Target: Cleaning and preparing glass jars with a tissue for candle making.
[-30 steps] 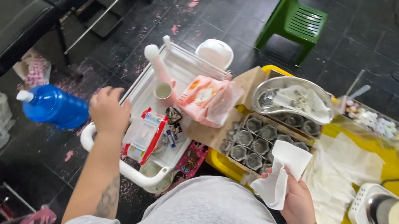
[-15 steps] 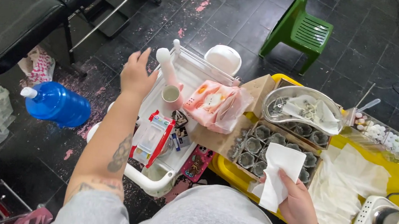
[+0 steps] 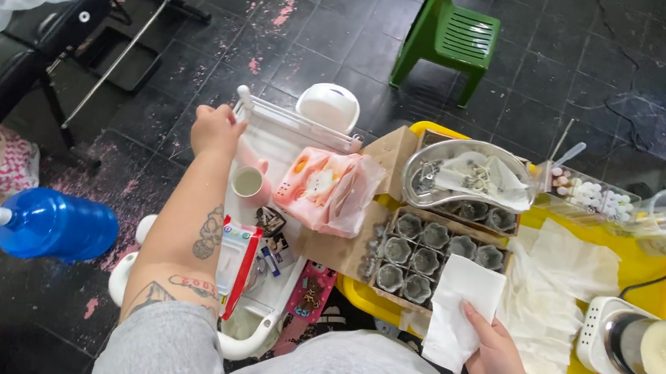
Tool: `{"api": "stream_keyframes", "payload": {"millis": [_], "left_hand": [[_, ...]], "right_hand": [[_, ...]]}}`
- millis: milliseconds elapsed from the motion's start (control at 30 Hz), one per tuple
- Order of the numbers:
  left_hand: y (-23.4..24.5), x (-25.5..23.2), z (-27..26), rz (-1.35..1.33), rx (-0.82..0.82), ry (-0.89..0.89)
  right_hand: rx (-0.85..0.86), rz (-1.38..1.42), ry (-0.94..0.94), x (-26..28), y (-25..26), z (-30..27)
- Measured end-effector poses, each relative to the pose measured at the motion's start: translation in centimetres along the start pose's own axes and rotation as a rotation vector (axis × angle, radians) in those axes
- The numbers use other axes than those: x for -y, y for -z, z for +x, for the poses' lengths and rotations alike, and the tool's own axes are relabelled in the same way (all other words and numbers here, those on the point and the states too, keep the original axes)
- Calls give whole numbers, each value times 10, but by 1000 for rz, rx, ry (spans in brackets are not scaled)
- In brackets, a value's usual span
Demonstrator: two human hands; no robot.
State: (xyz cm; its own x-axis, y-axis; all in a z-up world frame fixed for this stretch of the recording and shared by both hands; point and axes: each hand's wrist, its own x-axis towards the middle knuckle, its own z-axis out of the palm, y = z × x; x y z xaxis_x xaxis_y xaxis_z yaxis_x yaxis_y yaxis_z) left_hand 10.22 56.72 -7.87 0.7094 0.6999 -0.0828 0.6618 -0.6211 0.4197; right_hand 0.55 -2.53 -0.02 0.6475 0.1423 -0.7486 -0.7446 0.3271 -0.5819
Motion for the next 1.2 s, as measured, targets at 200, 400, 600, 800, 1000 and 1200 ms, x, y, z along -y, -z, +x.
{"api": "stream_keyframes", "payload": {"millis": [200,400,600,800,1000,1200], "left_hand": [[-14,12,21,-5,-80,-136],[15,25,18,-27,23,-414],[76,-7,-11,-28,3,-493],[191,-96,-87,16,-205,-615],[261,-198,-205,-96,-171,-850],[240,-285,-290,-434,192,-902]], "right_hand": [[-11,21,-2,-8,3,4],[-10,7,-15,-6,8,8],[-9,-4,-17,1,10,11],[55,-12,11,7,9,5],[188,-366,36,3,29,-5],[390,-529,164,5,55,-33]]}}
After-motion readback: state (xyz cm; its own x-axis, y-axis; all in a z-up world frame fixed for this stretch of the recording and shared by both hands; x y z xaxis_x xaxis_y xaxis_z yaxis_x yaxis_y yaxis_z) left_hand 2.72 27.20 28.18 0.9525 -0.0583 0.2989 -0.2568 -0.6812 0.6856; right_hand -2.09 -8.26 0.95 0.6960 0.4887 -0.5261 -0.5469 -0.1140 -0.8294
